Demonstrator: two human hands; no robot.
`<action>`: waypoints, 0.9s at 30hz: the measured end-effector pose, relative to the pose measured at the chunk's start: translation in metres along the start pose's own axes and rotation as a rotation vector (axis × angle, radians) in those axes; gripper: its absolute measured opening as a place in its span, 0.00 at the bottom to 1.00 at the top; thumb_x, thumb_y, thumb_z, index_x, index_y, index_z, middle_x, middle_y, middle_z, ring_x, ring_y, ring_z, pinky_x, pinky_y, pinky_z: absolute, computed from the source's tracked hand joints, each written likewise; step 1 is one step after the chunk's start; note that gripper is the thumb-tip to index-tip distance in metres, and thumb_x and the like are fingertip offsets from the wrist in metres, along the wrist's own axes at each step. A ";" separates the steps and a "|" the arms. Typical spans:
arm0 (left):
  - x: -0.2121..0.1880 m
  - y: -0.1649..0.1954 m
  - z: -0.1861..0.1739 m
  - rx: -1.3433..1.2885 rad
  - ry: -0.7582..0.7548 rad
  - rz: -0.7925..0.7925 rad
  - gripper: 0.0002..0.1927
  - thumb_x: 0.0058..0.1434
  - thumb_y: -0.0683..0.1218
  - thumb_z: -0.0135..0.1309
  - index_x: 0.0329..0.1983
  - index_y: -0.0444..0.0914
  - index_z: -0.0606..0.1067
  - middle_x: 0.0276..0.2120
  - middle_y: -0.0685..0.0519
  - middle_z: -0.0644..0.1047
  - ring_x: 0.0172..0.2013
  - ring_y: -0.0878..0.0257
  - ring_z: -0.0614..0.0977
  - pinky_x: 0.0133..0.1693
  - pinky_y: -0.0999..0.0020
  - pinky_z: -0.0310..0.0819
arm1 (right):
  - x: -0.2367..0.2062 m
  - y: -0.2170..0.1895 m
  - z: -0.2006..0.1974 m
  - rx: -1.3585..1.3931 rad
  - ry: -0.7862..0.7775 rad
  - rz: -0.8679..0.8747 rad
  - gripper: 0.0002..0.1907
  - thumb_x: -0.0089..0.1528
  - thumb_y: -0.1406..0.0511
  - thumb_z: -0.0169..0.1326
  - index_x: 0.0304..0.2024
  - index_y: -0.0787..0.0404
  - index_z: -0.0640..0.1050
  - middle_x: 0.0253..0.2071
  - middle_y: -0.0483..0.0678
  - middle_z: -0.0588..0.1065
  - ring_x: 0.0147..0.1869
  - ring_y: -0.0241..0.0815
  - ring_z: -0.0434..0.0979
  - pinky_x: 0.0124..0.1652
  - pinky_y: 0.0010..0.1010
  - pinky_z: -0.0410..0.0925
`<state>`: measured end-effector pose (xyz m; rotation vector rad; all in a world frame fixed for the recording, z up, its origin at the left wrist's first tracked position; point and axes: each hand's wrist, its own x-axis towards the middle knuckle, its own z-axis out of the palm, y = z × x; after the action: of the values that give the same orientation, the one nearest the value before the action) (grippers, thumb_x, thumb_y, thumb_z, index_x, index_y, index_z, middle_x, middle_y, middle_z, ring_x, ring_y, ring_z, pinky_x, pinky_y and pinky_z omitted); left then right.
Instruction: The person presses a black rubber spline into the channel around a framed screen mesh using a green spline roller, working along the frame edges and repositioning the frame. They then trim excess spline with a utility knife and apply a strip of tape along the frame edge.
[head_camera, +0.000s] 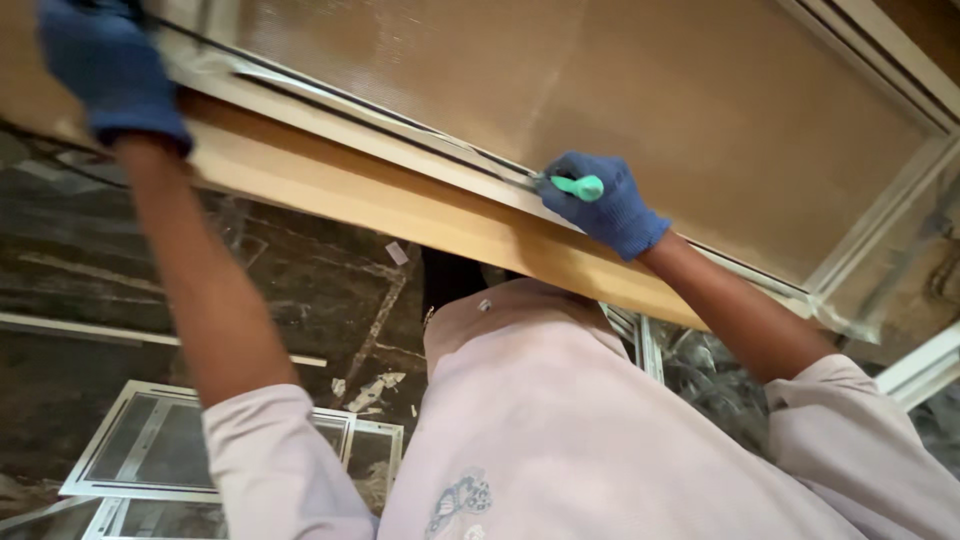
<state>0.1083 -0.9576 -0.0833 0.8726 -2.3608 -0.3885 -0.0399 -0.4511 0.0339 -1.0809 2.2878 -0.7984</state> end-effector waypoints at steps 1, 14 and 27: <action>0.000 0.000 0.000 -0.111 -0.014 -0.026 0.07 0.70 0.42 0.46 0.38 0.35 0.73 0.30 0.46 0.77 0.30 0.48 0.75 0.32 0.52 0.65 | 0.011 -0.008 0.007 -0.001 -0.003 0.006 0.09 0.63 0.62 0.65 0.37 0.59 0.79 0.29 0.53 0.78 0.31 0.53 0.80 0.33 0.38 0.72; 0.010 0.009 -0.005 -0.237 -0.097 -0.442 0.14 0.70 0.53 0.52 0.37 0.38 0.74 0.28 0.42 0.81 0.32 0.38 0.83 0.33 0.44 0.71 | 0.139 -0.106 0.063 -0.019 -0.016 0.064 0.09 0.62 0.61 0.62 0.34 0.60 0.79 0.29 0.56 0.78 0.32 0.56 0.80 0.36 0.41 0.73; 0.009 0.009 -0.001 -0.277 -0.136 -0.616 0.14 0.69 0.56 0.51 0.40 0.41 0.73 0.27 0.43 0.82 0.34 0.39 0.84 0.35 0.44 0.74 | 0.214 -0.157 0.117 0.015 0.047 -0.040 0.10 0.61 0.61 0.63 0.32 0.60 0.78 0.27 0.56 0.78 0.32 0.57 0.81 0.35 0.43 0.72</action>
<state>0.0990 -0.9566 -0.0750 1.4579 -2.0357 -1.0196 -0.0059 -0.7385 0.0203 -1.1151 2.3020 -0.8635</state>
